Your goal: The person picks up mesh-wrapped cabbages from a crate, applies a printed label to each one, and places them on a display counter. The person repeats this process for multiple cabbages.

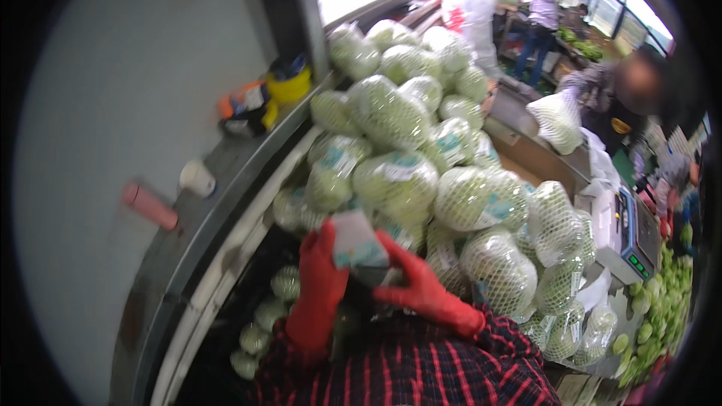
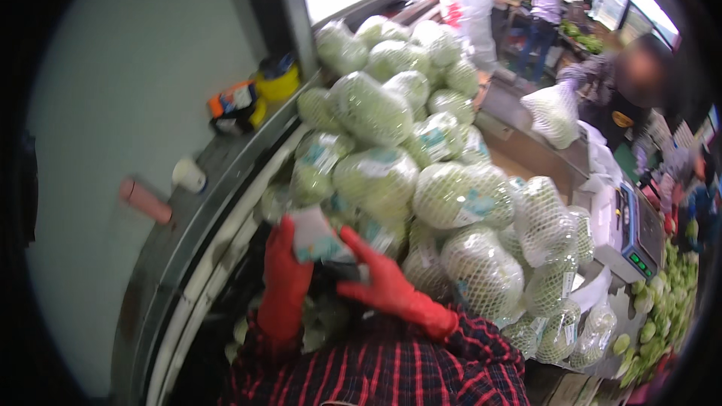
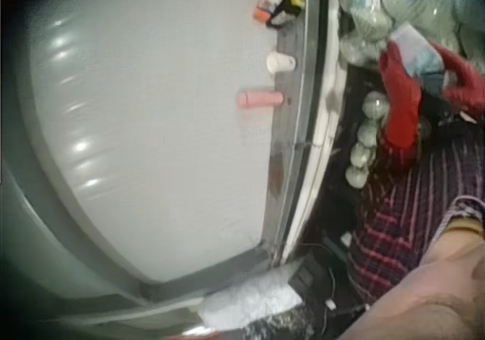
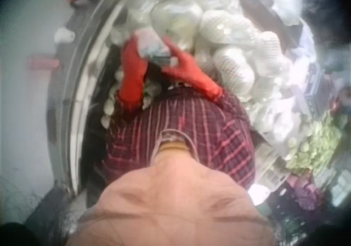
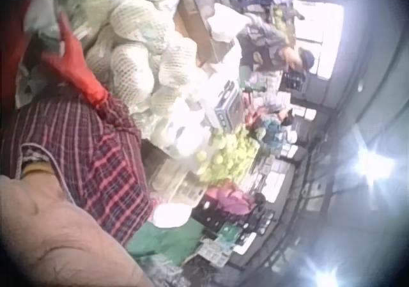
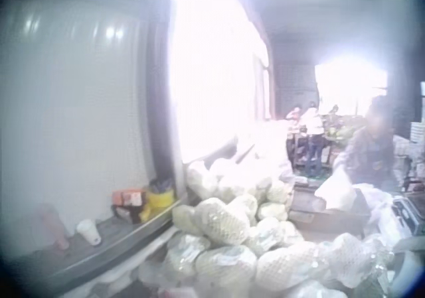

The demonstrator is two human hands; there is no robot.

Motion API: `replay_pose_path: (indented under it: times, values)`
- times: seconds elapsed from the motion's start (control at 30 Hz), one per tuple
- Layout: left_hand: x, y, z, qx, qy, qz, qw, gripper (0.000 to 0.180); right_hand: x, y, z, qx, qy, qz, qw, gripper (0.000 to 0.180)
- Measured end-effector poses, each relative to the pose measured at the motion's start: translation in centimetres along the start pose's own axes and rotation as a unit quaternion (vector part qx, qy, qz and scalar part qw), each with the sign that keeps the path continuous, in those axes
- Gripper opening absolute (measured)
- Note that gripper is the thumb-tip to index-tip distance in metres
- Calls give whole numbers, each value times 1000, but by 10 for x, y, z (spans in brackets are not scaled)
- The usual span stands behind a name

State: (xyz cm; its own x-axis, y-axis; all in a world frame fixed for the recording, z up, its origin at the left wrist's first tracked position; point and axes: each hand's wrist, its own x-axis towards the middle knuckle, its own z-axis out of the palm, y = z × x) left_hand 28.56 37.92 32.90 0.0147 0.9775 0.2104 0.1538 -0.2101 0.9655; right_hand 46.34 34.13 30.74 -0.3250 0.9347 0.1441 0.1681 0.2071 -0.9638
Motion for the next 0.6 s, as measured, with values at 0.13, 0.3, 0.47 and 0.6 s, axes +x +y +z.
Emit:
replay_pose_path:
  times: [0.13, 0.3, 0.47, 0.6]
  values:
    - [6, -57, -28, -310, 49, -130, 940, 38, 19, 31, 24, 12, 95, 18, 995, 74]
    - [-14, -62, -24, -346, -18, -163, 924, 44, 24, 30, 34, 1, 58, -3, 998, 71]
    - [-12, -61, -21, -455, 55, -216, 862, 36, 18, 24, 26, -64, -11, 12, 998, 74]
    - [-4, -65, -22, -482, 162, -231, 829, 29, 7, 34, 25, -70, -39, 59, 995, 72]
